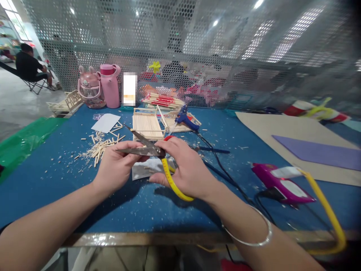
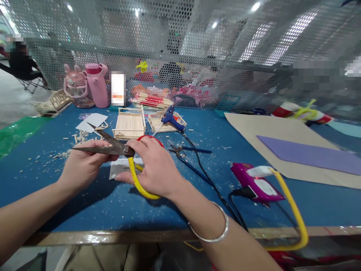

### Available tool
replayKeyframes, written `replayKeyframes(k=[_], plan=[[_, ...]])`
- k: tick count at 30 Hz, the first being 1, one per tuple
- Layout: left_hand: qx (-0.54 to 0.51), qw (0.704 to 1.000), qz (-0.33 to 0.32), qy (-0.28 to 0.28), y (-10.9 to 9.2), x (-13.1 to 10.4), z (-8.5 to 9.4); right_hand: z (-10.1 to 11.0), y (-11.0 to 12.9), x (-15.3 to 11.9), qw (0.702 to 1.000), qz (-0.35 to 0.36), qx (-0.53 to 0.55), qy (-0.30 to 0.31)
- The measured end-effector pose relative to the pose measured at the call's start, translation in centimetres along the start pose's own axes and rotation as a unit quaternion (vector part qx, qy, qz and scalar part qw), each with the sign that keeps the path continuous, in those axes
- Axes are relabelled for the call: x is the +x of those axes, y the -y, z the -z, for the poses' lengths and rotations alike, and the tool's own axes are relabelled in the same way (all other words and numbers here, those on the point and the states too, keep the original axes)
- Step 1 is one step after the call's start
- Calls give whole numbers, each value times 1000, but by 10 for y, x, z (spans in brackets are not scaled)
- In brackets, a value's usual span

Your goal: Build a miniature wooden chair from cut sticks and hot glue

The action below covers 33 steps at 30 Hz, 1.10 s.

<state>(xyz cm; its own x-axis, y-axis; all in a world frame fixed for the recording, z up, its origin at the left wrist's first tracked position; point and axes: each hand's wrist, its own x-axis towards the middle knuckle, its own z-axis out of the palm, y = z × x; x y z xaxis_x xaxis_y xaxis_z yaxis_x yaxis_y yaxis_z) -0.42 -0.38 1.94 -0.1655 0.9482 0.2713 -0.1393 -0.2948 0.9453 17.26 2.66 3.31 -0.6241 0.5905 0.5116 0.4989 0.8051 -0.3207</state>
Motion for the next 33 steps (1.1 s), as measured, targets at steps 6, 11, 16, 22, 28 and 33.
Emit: replayKeyframes(k=[6,11,16,22,28,33], plan=[[53,998,-10,-14,1,-1,2,-1,0,0,1000,6,-15,-7],[54,998,-21,-5,1,-2,2,-3,-1,0,1000,17,6,-10],[15,1000,-4,12,0,-4,3,-3,0,0,1000,25,-5,-17],[-13,999,26,38,1,-4,5,-1,1,1,999,32,-29,-21],[-45,997,57,30,-1,-3,3,-2,-2,-1,999,29,-29,-27],[-75,995,66,15,-1,-4,-1,-6,-5,-3,997,39,-39,-54]])
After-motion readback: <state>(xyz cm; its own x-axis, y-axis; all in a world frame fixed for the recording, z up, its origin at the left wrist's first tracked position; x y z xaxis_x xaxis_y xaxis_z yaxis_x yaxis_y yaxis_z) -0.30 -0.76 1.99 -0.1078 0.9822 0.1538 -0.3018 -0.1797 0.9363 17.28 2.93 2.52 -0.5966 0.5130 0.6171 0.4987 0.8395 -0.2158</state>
